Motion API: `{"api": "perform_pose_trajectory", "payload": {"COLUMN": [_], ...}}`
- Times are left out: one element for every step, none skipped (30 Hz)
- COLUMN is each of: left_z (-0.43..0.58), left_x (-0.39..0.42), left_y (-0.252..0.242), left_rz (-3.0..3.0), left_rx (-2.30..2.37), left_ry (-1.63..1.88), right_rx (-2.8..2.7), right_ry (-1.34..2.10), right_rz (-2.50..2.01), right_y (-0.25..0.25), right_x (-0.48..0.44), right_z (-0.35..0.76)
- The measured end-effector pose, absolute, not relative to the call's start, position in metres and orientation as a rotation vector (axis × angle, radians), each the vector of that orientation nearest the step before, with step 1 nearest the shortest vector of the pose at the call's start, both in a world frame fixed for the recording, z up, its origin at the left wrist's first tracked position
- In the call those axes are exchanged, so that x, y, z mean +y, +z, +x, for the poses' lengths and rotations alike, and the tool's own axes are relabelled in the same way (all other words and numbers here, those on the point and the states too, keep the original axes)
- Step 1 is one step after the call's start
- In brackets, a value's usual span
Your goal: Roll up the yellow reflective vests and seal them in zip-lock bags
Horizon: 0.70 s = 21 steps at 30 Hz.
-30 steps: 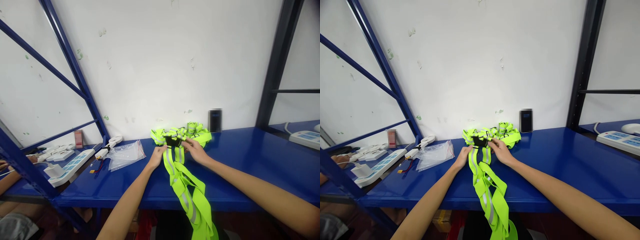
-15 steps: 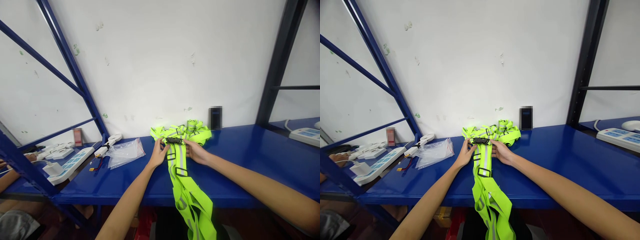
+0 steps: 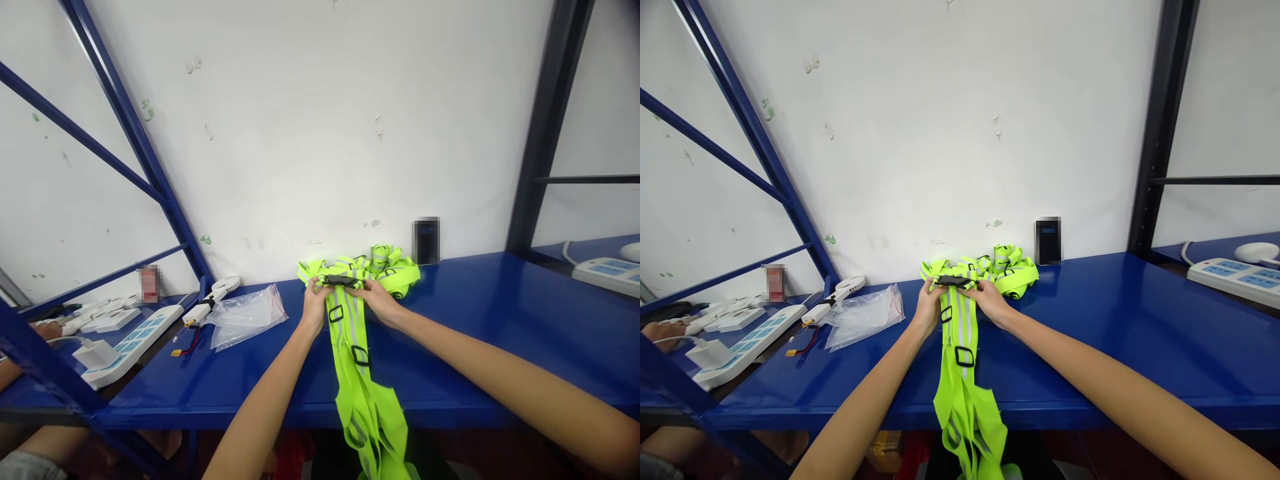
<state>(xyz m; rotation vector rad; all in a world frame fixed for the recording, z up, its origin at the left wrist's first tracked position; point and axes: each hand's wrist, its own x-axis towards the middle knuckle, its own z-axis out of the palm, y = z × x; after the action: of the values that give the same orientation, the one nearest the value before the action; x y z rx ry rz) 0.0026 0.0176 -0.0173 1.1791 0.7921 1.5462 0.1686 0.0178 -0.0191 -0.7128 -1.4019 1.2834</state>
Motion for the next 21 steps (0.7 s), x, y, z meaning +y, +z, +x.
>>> {"api": "perform_pose_trajectory", "payload": {"left_z": [0.006,0.010,0.012,0.014,0.015,0.015,0.014,0.014,0.013,0.012,0.011,0.010,0.009,0.009,0.008,0.008,0.008,0.009,0.009,0.010,0.011], "left_x": [0.019,0.020,0.019,0.017,0.014,0.011,0.008,0.005,0.004,0.003,0.003,0.004,0.006,0.007,0.009,0.011,0.012,0.013,0.014,0.014,0.013], "left_y": [-0.015,-0.012,-0.011,-0.010,-0.009,-0.010,-0.010,-0.011,-0.012,-0.014,-0.015,-0.016,-0.017,-0.018,-0.020,-0.021,-0.023,-0.024,-0.025,-0.026,-0.027], "left_rz": [1.126,1.073,1.028,0.998,0.985,0.988,1.004,1.028,1.052,1.071,1.088,1.106,1.124,1.145,1.170,1.194,1.214,1.227,1.230,1.220,1.202], "left_rx": [0.782,0.767,0.745,0.715,0.683,0.653,0.629,0.611,0.600,0.594,0.592,0.592,0.596,0.603,0.615,0.629,0.643,0.653,0.656,0.655,0.652], "left_ry": [1.597,1.639,1.663,1.663,1.641,1.600,1.549,1.505,1.473,1.456,1.450,1.451,1.458,1.469,1.483,1.500,1.509,1.511,1.509,1.503,1.496], "right_rx": [-1.386,-1.369,-1.349,-1.327,-1.310,-1.304,-1.309,-1.325,-1.346,-1.364,-1.372,-1.365,-1.345,-1.313,-1.269,-1.218,-1.170,-1.133,-1.115,-1.117,-1.132], "right_ry": [1.243,1.220,1.214,1.222,1.237,1.249,1.248,1.229,1.196,1.155,1.117,1.090,1.085,1.106,1.146,1.199,1.260,1.319,1.369,1.407,1.433], "right_rz": [-0.732,-0.737,-0.734,-0.729,-0.722,-0.716,-0.715,-0.714,-0.706,-0.691,-0.679,-0.672,-0.666,-0.662,-0.659,-0.654,-0.647,-0.644,-0.646,-0.651,-0.655], "right_y": [-0.018,-0.018,-0.018,-0.019,-0.021,-0.022,-0.024,-0.025,-0.025,-0.025,-0.024,-0.023,-0.022,-0.021,-0.020,-0.019,-0.019,-0.020,-0.020,-0.021,-0.022], "right_x": [0.021,0.023,0.024,0.024,0.023,0.021,0.019,0.017,0.016,0.015,0.015,0.015,0.015,0.016,0.017,0.017,0.017,0.017,0.017,0.017,0.017], "right_z": [0.166,0.163,0.162,0.161,0.161,0.162,0.164,0.165,0.167,0.168,0.169,0.169,0.169,0.169,0.169,0.168,0.168,0.167,0.167,0.167,0.167]}}
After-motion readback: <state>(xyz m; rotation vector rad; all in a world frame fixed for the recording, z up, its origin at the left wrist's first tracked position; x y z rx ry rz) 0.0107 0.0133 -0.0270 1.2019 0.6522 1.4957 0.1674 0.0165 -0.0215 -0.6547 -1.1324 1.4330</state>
